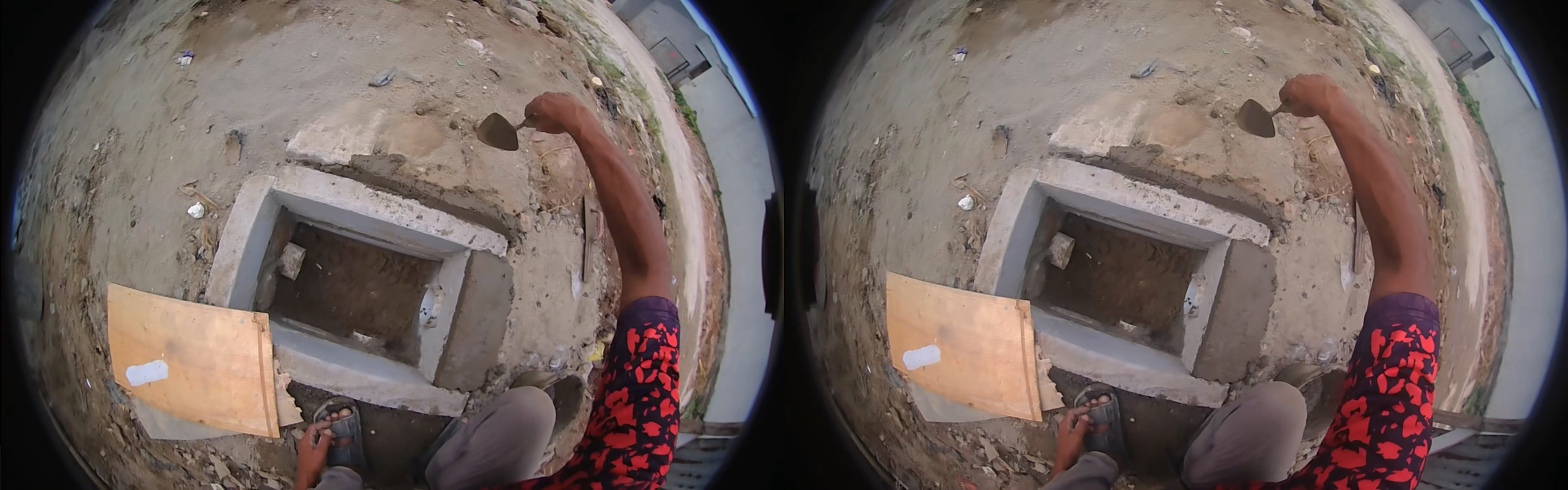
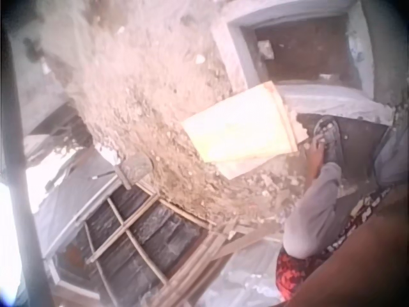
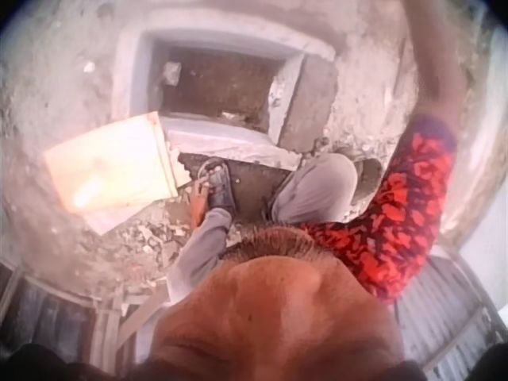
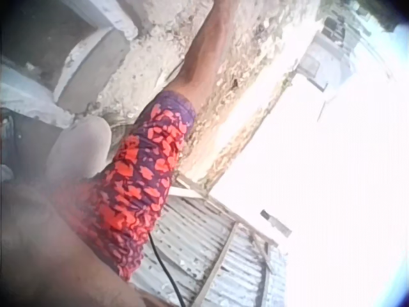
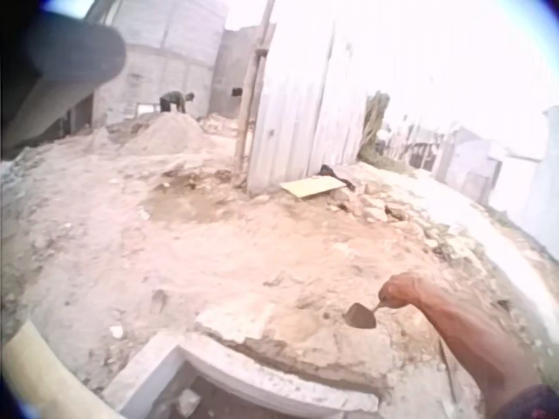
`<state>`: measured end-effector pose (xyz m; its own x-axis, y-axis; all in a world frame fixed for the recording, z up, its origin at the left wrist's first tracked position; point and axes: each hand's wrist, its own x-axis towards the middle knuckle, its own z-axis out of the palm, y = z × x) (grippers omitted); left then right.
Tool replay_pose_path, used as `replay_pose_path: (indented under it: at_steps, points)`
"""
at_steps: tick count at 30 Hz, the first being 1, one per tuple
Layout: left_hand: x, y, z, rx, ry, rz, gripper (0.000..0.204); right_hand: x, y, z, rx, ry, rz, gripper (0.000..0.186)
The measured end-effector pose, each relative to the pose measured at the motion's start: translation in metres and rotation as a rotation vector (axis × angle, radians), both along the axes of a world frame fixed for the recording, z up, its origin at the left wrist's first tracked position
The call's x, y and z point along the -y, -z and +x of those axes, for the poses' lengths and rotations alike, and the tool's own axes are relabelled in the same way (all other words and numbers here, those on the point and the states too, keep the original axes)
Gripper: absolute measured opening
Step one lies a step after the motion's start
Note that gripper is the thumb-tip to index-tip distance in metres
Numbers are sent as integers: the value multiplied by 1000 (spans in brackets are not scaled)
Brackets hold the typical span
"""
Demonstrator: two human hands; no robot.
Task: The person applies wet cement onto the top edges of a rectangular concrete pit using a trowel. They smooth the cement along the edges and then place several flat wooden boards over the pit to cover it.
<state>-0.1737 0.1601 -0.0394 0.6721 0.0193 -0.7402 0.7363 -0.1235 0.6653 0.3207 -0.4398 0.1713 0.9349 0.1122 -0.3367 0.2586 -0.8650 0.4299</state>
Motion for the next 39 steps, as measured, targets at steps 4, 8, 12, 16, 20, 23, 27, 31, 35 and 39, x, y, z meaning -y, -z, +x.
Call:
replay_pose_path:
  at_steps: [4, 8, 12, 16, 20, 23, 27, 31, 35, 39]
  points:
    - [7, 3, -3, -2, -26, -30, 22, 6, 26, -8, -216, -28, 125, 24]
    - [3, 9, -2, -10, -20, -69, 21, -3, 22, 5, 169, 107, -107, 17]
    - [3, 0, -3, -28, 3, -43, 20, 15, 5, 0, 79, 64, -12, 16]
    - [4, 6, -1, -2, -8, -21, 21, 11, 41, -14, -60, 8, 10, 17]
    - [2, 6, -1, -33, -2, -39, 22, 5, 42, -12, 123, 142, -35, 16]
    - [4, 7, -3, -14, -13, 10, 22, 0, 25, -18, 243, 91, 2, 18]
    - [6, 0, 2, 9, 19, 26, 23, -14, 37, -28, -26, 58, 24, 15]
    - [11, 2, 9, -34, 34, -26, 23, -9, 49, -18, 181, 151, -22, 17]
    - [3, 3, -3, -28, 2, 19, 23, -6, 56, -40, 145, 178, 251, 24]
    - [5, 5, 0, -36, -15, 1, 23, -1, 89, -91, 156, 51, 570, 48]
